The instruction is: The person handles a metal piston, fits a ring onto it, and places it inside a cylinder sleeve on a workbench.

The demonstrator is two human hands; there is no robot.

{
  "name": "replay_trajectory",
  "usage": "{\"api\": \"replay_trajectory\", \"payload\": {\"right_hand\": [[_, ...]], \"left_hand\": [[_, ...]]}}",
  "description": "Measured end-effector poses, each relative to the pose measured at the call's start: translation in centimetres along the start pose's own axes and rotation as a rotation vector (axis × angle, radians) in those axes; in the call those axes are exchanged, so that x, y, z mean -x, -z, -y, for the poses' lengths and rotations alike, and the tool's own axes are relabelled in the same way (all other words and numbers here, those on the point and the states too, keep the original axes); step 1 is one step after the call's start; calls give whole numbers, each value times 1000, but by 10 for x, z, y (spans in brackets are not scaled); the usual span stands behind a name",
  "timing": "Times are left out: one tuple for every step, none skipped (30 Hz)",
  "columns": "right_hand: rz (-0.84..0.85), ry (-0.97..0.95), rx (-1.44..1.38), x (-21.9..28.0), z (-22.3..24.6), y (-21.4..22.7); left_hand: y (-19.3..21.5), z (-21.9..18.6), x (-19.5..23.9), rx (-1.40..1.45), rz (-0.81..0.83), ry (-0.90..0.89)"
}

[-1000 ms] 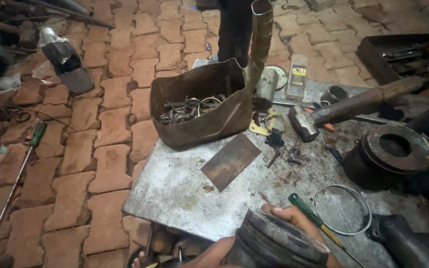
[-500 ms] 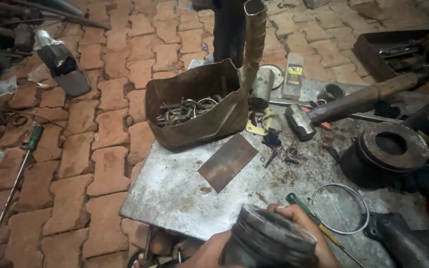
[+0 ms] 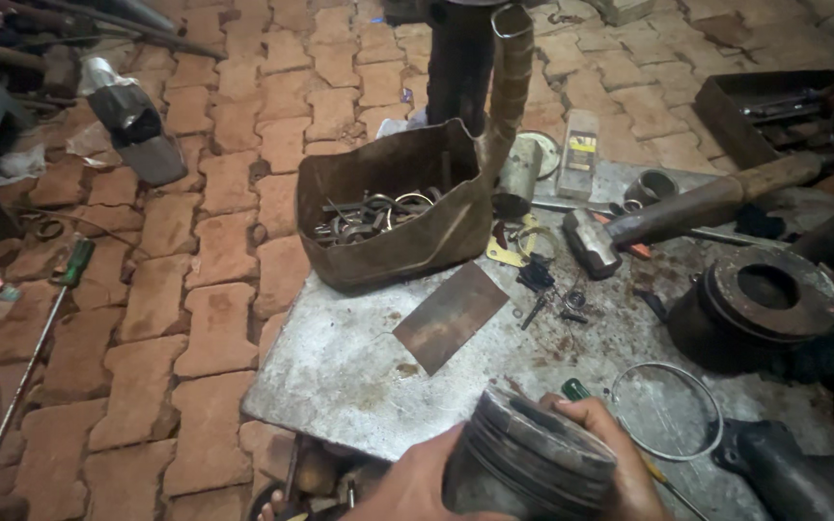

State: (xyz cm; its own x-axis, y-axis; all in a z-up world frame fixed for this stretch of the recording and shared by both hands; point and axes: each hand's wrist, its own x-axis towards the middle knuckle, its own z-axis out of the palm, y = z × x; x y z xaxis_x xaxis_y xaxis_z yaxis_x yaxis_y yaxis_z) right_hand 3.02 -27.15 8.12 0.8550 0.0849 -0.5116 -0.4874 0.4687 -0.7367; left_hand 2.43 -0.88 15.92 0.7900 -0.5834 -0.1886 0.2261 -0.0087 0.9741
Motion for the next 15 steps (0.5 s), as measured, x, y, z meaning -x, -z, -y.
{"api": "replay_trajectory", "payload": {"right_hand": [[-54, -50, -27, 1, -1, 1], [-29, -40, -35, 2, -1, 0], [-4, -30, -42, 4, -1, 0], [21, -20, -50, 6, -2, -1], [45, 57, 65, 9, -2, 0], [68, 134, 180, 13, -2, 1], [92, 211, 294, 15, -1, 2], [125, 246, 326, 17, 0, 4], [158, 280, 357, 18, 1, 5], [194, 316, 389, 19, 2, 6], [156, 257, 282, 17, 2, 6], [119, 196, 175, 15, 1, 6], [83, 135, 68, 14, 0, 6], [139, 188, 91, 14, -1, 7], [196, 241, 115, 15, -2, 8]], "left_hand": [[-1, 0, 1, -23, -16, 2], [-2, -1, 1, -46, -31, 3], [-3, -3, 1, -68, -46, 4], [-4, -4, 1, -102, -61, 16], [-5, -6, 0, -136, -76, 27], [-6, -7, -1, -170, -91, 38], [-6, -9, -3, -205, -100, 48], [-7, -10, -3, -240, -110, 58], [-8, -12, -3, -275, -121, 68], [-8, -13, -4, -267, -119, 62], [-8, -15, -5, -260, -117, 56], [-9, -17, -6, -251, -115, 52], [-9, -18, -5, -272, -119, 59], [-9, -19, -4, -290, -122, 66], [-9, -20, -4, -309, -126, 73]]}}
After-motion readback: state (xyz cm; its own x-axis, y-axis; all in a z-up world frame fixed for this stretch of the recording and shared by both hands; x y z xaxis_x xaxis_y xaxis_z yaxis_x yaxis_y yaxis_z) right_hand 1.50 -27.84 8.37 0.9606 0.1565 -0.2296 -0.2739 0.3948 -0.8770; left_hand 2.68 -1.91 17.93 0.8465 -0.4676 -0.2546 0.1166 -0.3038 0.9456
